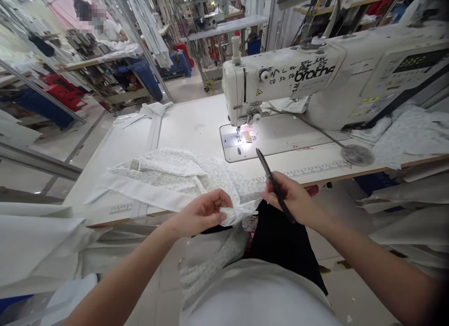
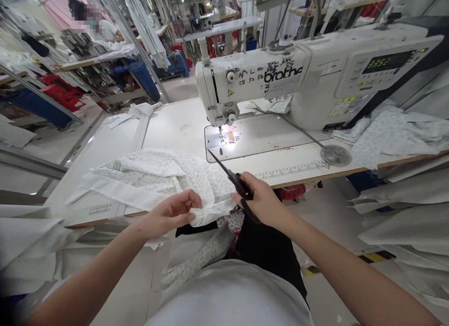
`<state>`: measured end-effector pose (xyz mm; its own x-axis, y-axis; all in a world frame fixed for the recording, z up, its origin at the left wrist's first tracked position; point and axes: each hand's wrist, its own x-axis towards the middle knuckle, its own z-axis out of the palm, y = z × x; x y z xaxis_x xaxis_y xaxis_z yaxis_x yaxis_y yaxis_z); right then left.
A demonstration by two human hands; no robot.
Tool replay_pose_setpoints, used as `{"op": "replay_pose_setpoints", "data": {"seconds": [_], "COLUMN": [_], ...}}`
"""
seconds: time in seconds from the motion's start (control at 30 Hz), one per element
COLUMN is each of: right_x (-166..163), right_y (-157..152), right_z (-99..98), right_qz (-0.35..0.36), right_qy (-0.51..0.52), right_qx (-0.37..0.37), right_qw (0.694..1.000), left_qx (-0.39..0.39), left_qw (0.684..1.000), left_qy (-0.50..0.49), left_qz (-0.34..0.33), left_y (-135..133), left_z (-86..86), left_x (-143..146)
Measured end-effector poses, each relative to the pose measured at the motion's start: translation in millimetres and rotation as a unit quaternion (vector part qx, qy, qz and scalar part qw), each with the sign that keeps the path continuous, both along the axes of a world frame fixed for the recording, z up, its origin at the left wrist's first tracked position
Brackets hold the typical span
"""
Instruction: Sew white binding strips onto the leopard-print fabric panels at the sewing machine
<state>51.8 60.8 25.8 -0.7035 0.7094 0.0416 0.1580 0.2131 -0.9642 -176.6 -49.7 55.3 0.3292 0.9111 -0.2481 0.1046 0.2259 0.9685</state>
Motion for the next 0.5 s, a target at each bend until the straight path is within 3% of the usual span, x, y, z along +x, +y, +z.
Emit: {"op": "replay_pose_setpoints", "data": {"seconds": [0.13, 0.2, 0.3, 0.4, 0.5], "right_x": [23, 27, 24, 22, 32], "right_y": [9, 11, 12, 7, -7], "right_z": [-6.2, -5.9, -3.2, 0.7, 3.2], "right_qz": [0.027, 0.035, 0.018, -0.003, 0.023], "right_qy": [-0.032, -0.029, -0.028, -0.041, -0.074], "right_qx": [-0.064, -0.098, -0.089, -0.067, -0.072], "right_qw": [0.997, 0.994, 0.995, 0.997, 0.994], "left_qx": [0.029, 0.053, 0.061, 0.055, 0.037], "left_qw": [0.997, 0.989, 0.975, 0.977, 0.984], "left_qy": [0.073, 0.139, 0.21, 0.193, 0.14], "left_qz": [-0.022, -0.008, 0.033, 0.076, 0.101], "left_y": [7, 12, 19, 22, 20], "left_z": [-1.2, -4.4, -11.7, -17.5, -19.1], "left_x": [13, 19, 27, 30, 26]}}
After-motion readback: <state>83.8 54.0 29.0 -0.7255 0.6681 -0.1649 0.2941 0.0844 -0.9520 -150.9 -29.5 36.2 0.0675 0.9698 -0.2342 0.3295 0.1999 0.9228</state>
